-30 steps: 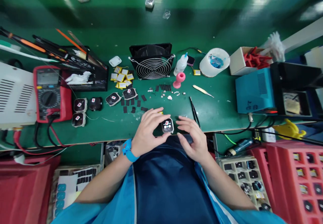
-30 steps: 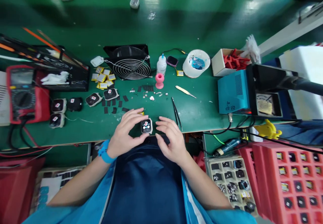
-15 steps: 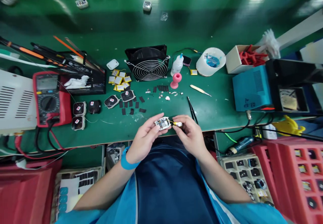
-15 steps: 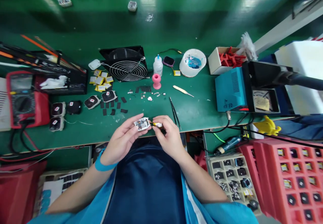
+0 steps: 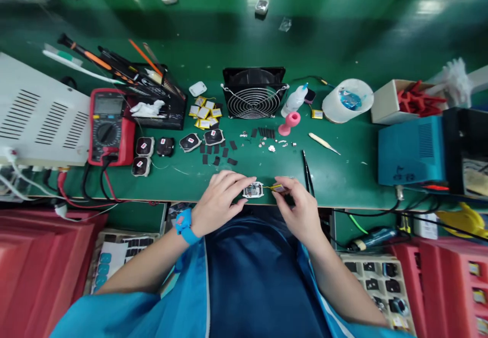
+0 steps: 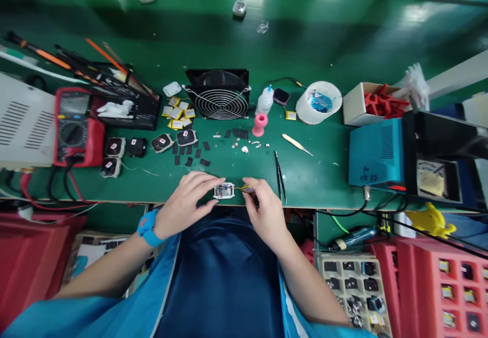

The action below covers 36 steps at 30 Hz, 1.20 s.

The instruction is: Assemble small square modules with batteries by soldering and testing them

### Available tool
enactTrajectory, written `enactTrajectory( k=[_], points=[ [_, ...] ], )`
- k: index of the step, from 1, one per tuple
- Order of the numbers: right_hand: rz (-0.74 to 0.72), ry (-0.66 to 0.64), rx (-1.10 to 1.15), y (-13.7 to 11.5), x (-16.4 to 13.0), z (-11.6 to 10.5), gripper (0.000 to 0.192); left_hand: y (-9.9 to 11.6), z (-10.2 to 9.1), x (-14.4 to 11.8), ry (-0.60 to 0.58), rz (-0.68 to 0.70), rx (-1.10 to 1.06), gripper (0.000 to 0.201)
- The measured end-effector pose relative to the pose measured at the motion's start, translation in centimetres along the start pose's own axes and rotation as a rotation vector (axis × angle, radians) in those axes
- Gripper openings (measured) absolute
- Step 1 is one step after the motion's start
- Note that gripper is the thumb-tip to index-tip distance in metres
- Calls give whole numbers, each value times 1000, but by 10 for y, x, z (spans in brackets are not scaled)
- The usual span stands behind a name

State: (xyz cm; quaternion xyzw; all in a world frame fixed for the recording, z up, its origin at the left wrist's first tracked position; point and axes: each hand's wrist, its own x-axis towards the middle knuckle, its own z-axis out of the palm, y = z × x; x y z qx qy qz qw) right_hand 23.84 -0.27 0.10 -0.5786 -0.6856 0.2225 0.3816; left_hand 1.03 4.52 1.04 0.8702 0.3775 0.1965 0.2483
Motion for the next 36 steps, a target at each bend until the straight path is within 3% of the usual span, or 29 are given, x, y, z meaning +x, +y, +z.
enactTrajectory(
  k=[4,8,13,22,30,36],
  points=[
    [-109,50,-83,-5,3,0,19,11,16,-3,95,-38,118,51],
    [-199,22,-63,-11,3,1,20,15,22,-4,103,-46,65,63],
    [-235,-7,-57,-15,-2,4,20,11,20,-2,108,9,-26,50],
    [-239,-34,-70,-13,-9,6,18,23,31,2,168,-43,95,37],
    [-290,-40,-42,-15,-10,11,25,10,28,3,164,61,91,28],
    [-297,-46,-85,-16,-10,9,26,5,27,3,173,122,55,32]
  ],
)
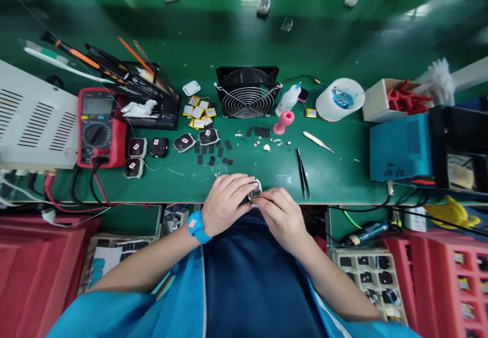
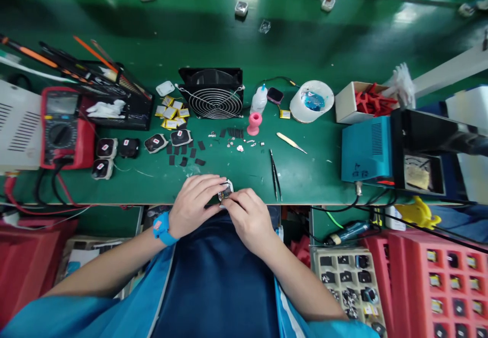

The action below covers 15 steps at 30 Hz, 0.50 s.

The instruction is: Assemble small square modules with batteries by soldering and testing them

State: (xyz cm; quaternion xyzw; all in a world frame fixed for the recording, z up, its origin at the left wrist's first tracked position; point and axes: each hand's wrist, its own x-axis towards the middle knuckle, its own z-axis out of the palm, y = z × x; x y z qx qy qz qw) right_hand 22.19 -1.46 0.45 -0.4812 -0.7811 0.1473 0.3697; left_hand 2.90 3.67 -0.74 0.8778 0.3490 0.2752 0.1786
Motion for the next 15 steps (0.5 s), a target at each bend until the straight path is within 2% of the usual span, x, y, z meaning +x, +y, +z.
enactTrajectory(
  k=[7,10,15],
  points=[
    [-9,-89,-58,0,3,-5,22,-2,-2,2,-27,17,-47,34],
    [-16,-106,-90,1,4,-6,20,-3,-2,-1,0,42,-49,33],
    [-30,-117,-117,1,4,-5,22,-4,-2,-5,64,108,-39,18]
  ],
)
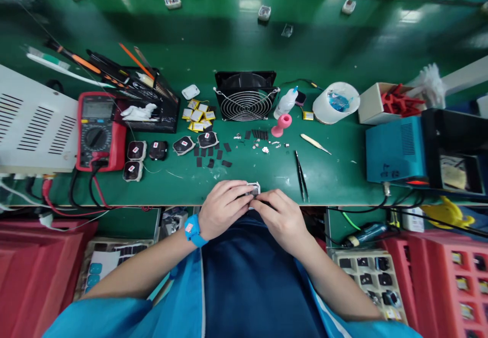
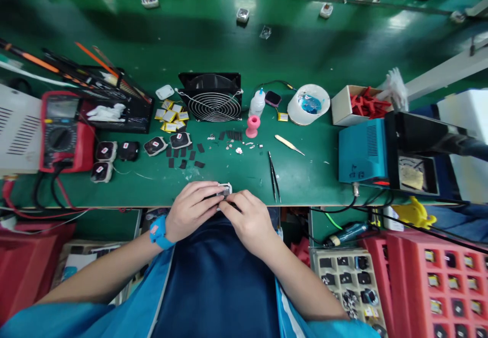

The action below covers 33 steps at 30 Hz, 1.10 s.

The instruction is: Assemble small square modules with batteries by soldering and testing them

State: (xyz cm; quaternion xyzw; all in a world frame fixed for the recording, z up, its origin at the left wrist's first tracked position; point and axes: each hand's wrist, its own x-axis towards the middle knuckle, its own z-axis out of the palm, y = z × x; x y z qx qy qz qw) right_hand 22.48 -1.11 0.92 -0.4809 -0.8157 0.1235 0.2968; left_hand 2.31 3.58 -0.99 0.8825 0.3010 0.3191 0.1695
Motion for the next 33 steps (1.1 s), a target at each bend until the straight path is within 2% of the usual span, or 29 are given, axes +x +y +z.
enactTrajectory(
  k=[4,7,10,12,15,19,22,26,29,33],
  points=[
    [-10,-12,17,-3,0,-4,23,0,1,0,36,47,25,13],
    [25,-20,68,6,-2,-16,21,-1,2,0,31,56,42,14],
    [173,110,-48,33,-7,-31,14,-2,2,-1,17,61,40,17],
    [320,196,-222,54,-12,-38,20,-2,2,-1,21,62,40,17],
    [492,137,-394,77,-16,-44,35,-1,3,-2,27,60,46,18],
    [553,30,-377,83,-15,-48,39,-1,5,-4,30,69,63,22],
    [647,22,-189,78,-6,-51,39,-1,6,-5,37,77,97,16],
    [770,46,427,62,15,-43,32,0,6,-5,14,67,118,13],
    [733,119,767,46,38,-30,36,2,6,-6,-21,39,114,17],
    [655,133,940,34,69,-14,32,8,6,-8,14,-43,124,16]
  ],
)
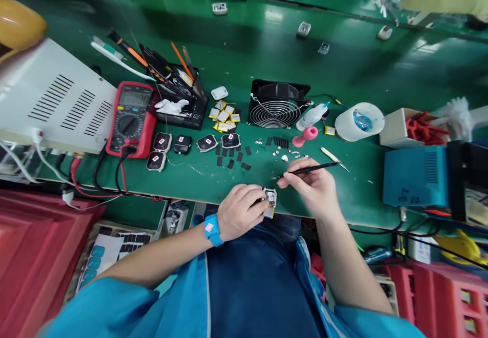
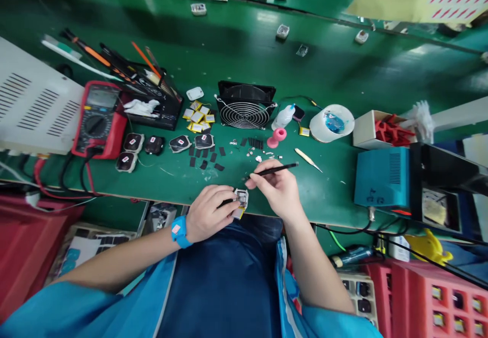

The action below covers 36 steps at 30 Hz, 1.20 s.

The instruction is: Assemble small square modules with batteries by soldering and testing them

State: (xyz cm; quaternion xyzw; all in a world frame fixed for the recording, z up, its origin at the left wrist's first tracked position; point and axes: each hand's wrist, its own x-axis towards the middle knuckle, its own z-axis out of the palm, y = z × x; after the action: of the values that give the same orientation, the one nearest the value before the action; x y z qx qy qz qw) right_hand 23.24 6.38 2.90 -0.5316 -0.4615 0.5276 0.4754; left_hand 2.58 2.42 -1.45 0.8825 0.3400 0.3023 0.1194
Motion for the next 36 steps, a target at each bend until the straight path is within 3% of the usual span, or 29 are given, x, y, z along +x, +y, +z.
enactTrajectory(
  k=[6,13,23,29,32,36],
  points=[
    [114,-211,86,5,36,26,34,4,1,-1,48,-33,13,10],
    [199,-269,79,12,64,37,45,4,2,0,72,-18,22,8],
    [220,-327,50,8,71,42,41,1,2,-1,100,8,1,11],
    [136,-228,113,2,59,32,42,0,3,-2,83,12,-2,12],
    [80,-78,132,1,26,16,33,-1,3,-1,88,15,0,12],
    [113,181,131,13,-33,4,21,-2,3,0,79,21,2,12]
  ],
)
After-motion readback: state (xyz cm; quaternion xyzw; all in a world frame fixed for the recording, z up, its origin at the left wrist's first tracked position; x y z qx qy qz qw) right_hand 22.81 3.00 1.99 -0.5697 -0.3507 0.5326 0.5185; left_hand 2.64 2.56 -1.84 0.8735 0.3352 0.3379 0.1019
